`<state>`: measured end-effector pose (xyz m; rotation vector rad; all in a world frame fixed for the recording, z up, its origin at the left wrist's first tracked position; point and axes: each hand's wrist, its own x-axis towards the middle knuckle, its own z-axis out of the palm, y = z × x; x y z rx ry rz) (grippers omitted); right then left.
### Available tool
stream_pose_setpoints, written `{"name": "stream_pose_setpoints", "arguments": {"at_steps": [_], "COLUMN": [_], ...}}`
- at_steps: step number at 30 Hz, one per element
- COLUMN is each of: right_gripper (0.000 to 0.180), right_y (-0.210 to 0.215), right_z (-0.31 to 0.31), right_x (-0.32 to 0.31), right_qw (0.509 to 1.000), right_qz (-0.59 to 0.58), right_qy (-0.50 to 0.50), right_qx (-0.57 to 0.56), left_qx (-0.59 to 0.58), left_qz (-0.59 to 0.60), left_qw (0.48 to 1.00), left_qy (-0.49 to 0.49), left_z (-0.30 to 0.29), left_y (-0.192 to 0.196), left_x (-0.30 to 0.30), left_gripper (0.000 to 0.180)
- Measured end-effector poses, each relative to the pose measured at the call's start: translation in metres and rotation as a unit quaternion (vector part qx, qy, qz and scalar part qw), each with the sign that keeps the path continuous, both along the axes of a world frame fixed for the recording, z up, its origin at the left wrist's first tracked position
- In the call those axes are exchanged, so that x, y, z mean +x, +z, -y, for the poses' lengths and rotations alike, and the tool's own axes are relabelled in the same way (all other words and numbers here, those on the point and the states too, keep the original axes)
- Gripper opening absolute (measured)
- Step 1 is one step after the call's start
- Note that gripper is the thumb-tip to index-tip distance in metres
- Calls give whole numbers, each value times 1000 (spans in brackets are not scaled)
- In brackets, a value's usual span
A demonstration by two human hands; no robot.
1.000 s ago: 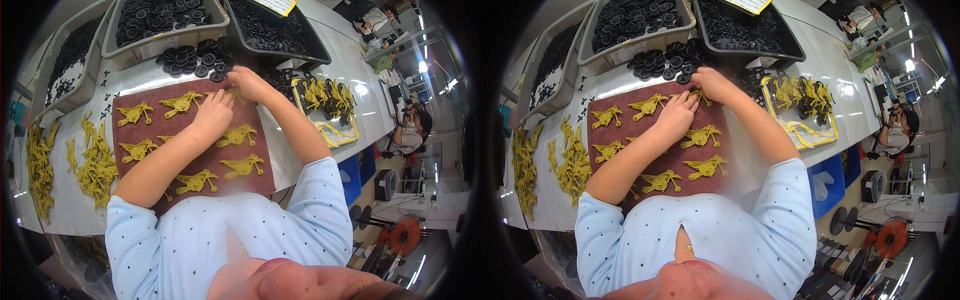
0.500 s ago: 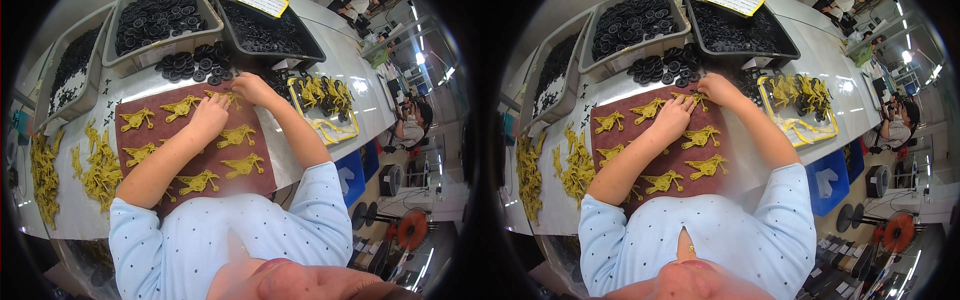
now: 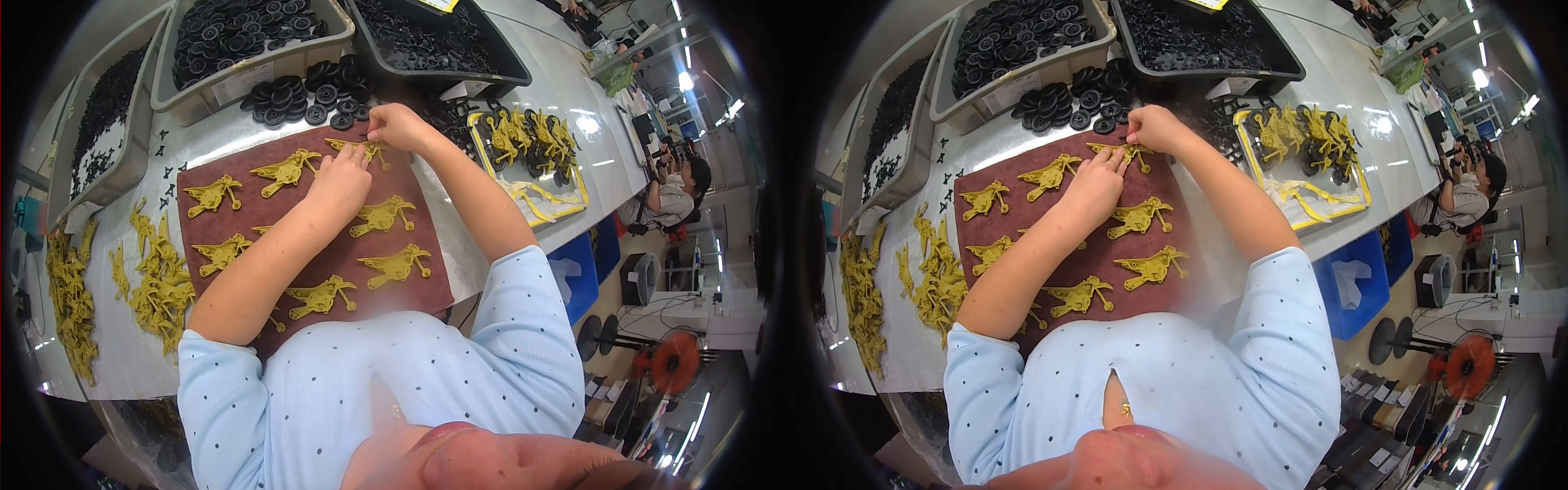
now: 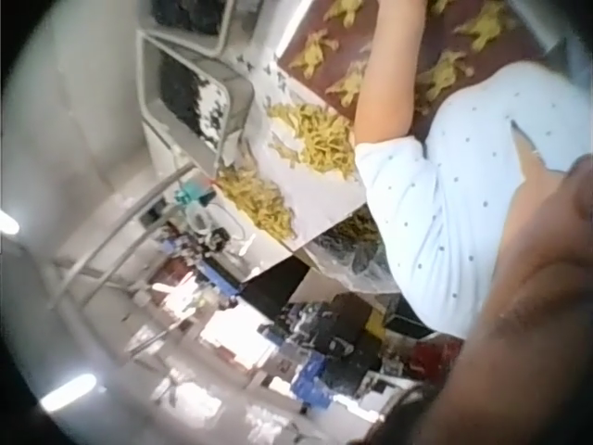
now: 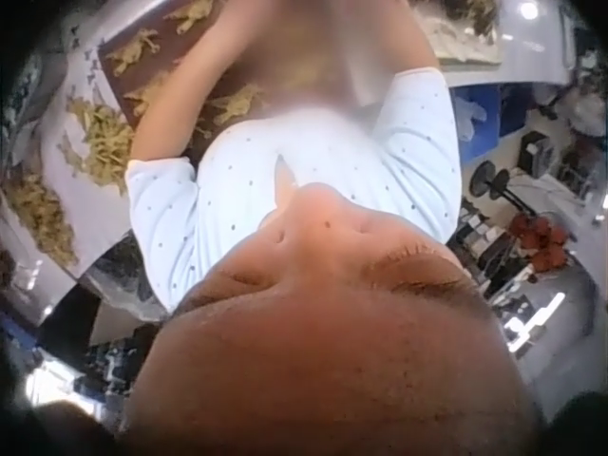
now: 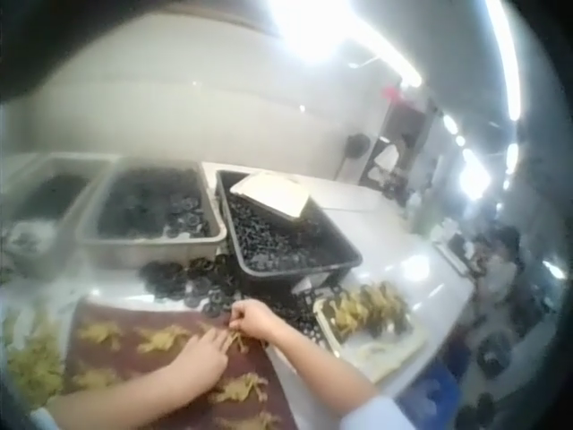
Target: The person lays out toy motorcycle frames in rows on a mat, attaches handlebar components to the frames, and then installs wheels onto each motorcycle frame by hand.
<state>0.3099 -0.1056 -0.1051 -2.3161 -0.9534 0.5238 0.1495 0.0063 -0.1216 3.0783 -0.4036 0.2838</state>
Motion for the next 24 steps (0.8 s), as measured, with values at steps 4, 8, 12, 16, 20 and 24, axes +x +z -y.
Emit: {"name": "stream_pose_setpoints", "arguments": {"at_steps": [4, 8, 12, 16, 20, 24], "right_gripper": [12, 13, 14, 21, 21, 24], "right_y": [-2, 3, 4, 23, 22, -8], "right_z": [-1, -1, 13, 45, 54, 55], "right_x": [-2, -1, 4, -6, -38, -53], "right_qw": [998, 999, 998, 992, 976, 954], "right_qz": [60, 36, 32, 112, 193, 292], "right_qy": [19, 2, 25, -6, -51, -68], "right_qx": [-16, -35, 46, 56, -84, -5], "left_qx": [9, -22, -11, -12, -43, -29], "left_qz": [20, 24, 1, 15, 3, -3], "left_qw": [1000, 999, 1000, 1000, 999, 1000], "left_qy": [1, 4, 9, 1, -6, 8], "left_z": [2, 5, 2, 4, 3, 1], "left_y": [1, -1, 2, 4, 6, 8], "left_x": [-3, -2, -1, 0, -1, -8], "left_gripper": [37, 33, 36, 36, 27, 29]}}
